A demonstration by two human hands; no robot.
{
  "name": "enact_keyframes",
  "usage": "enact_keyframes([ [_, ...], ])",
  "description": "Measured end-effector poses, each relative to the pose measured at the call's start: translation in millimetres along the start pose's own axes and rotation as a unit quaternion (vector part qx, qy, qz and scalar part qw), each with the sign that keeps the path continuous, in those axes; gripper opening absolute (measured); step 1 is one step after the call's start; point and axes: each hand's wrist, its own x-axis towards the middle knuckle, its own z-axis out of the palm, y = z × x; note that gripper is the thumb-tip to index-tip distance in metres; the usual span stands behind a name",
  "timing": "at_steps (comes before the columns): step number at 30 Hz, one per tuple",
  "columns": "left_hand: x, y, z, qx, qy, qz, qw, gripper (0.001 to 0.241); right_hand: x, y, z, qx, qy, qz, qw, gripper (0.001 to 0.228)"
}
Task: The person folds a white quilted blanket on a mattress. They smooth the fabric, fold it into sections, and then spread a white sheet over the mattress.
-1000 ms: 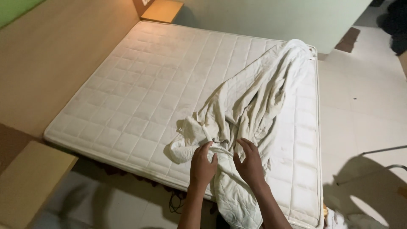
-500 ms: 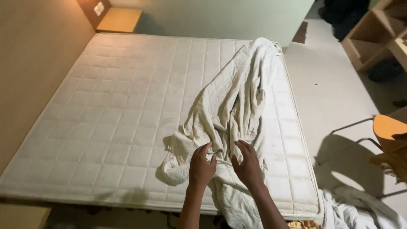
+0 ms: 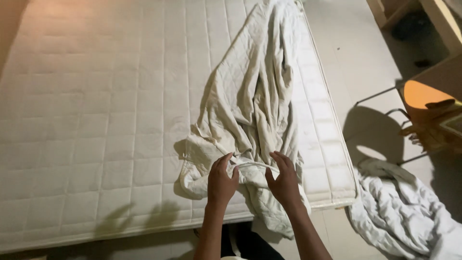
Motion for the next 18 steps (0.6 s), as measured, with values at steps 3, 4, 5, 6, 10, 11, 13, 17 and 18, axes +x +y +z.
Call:
enact_keyframes([
  [3,-5.4,-9.5,7.6,-0.003,-0.036,-0.057,0.998,0.047,-5.5,6.4,9.6,-0.009,-0.036,0.039,0.999,0.051],
  [4,-10.5,-13.0,8.4,-0.002,-0.057,-0.087,0.995,0.047,-10.7,6.8,13.1,-0.011,-0.052,0.057,0.997,0.052],
  [5,-17.9,-16.7,9.7,-0.001,-0.066,-0.098,0.993,0.047,-17.5,10.2,17.2,-0.012,-0.062,0.067,0.996,0.052],
  [6,-12.5,-21.7,12.5,0.001,-0.062,-0.080,0.995,0.046,-12.7,14.4,24.3,-0.011,-0.051,0.051,0.997,0.049],
  [10,-6.4,-33.6,17.5,0.001,-0.067,-0.089,0.994,0.045,-8.8,23.4,42.4,-0.011,-0.051,0.025,0.998,0.050],
  [11,-3.4,-35.7,17.4,0.004,-0.072,-0.093,0.993,0.045,-5.4,21.2,44.6,-0.009,-0.055,0.031,0.998,0.050],
  [13,5.2,-41.5,18.7,0.009,-0.062,-0.068,0.996,0.045,3.9,18.0,50.5,0.011,-0.053,0.025,0.998,0.052],
  [17,7.0,-59.8,29.7,0.022,-0.080,-0.082,0.993,0.049,8.1,28.3,68.1,0.016,-0.089,0.051,0.995,0.051],
  [18,6.3,-64.8,34.2,0.025,-0.077,-0.084,0.993,0.048,9.1,31.7,71.8,0.015,-0.092,0.048,0.994,0.051],
])
